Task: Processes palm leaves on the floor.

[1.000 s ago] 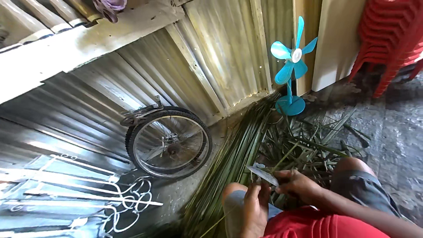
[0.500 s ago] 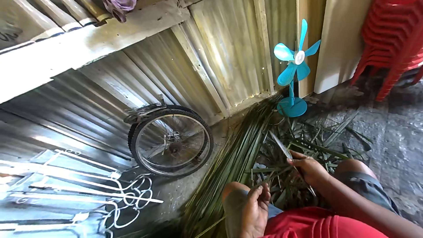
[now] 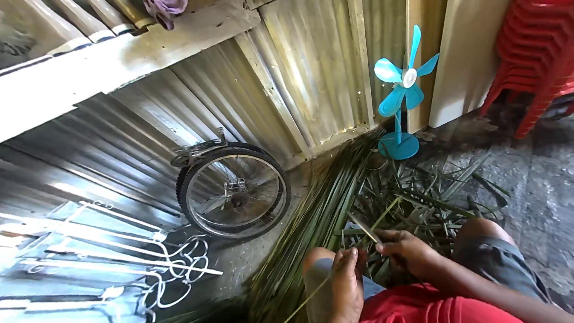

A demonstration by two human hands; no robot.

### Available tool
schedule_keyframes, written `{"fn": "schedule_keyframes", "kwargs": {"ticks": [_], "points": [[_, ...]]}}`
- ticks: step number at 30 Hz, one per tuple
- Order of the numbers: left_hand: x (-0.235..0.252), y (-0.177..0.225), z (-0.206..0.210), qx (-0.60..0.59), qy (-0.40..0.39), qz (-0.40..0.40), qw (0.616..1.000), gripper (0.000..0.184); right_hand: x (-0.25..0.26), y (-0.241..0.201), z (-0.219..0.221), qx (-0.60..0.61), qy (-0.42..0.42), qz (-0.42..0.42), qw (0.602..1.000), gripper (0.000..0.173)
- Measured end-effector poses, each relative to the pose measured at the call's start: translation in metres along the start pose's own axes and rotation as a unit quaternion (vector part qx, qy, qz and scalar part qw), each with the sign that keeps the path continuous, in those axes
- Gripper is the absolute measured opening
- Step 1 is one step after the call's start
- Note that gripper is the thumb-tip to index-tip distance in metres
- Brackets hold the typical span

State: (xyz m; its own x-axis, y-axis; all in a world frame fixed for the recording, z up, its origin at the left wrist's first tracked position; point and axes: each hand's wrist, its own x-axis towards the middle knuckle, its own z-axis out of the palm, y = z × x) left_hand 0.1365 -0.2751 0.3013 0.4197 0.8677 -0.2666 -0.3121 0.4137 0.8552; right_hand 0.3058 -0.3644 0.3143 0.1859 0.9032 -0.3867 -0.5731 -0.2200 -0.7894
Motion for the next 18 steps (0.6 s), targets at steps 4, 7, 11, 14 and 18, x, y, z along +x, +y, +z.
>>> {"fn": "schedule_keyframes", "kwargs": {"ticks": [4, 7, 11, 14, 18], "points": [[0.001, -0.003, -0.006, 0.028, -0.048, 0.056, 0.997, 0.006, 0.003, 0.005, 0.005, 0.052, -0.047, 0.015, 0.997, 0.049], [-0.003, -0.001, -0.007, 0.038, -0.078, 0.070, 0.994, 0.008, 0.002, 0.002, 0.003, 0.101, -0.016, 0.006, 0.995, 0.053], [-0.007, 0.004, -0.005, 0.034, -0.088, 0.057, 0.994, 0.010, 0.005, -0.001, -0.002, 0.114, 0.014, -0.004, 0.993, 0.053], [-0.009, 0.006, -0.004, 0.016, -0.079, 0.052, 0.995, 0.013, 0.009, -0.006, -0.008, 0.122, 0.049, -0.029, 0.991, 0.050], [-0.014, 0.012, -0.004, -0.027, -0.046, 0.012, 0.998, 0.015, 0.017, -0.019, -0.025, 0.127, 0.138, -0.066, 0.980, 0.043]]}}
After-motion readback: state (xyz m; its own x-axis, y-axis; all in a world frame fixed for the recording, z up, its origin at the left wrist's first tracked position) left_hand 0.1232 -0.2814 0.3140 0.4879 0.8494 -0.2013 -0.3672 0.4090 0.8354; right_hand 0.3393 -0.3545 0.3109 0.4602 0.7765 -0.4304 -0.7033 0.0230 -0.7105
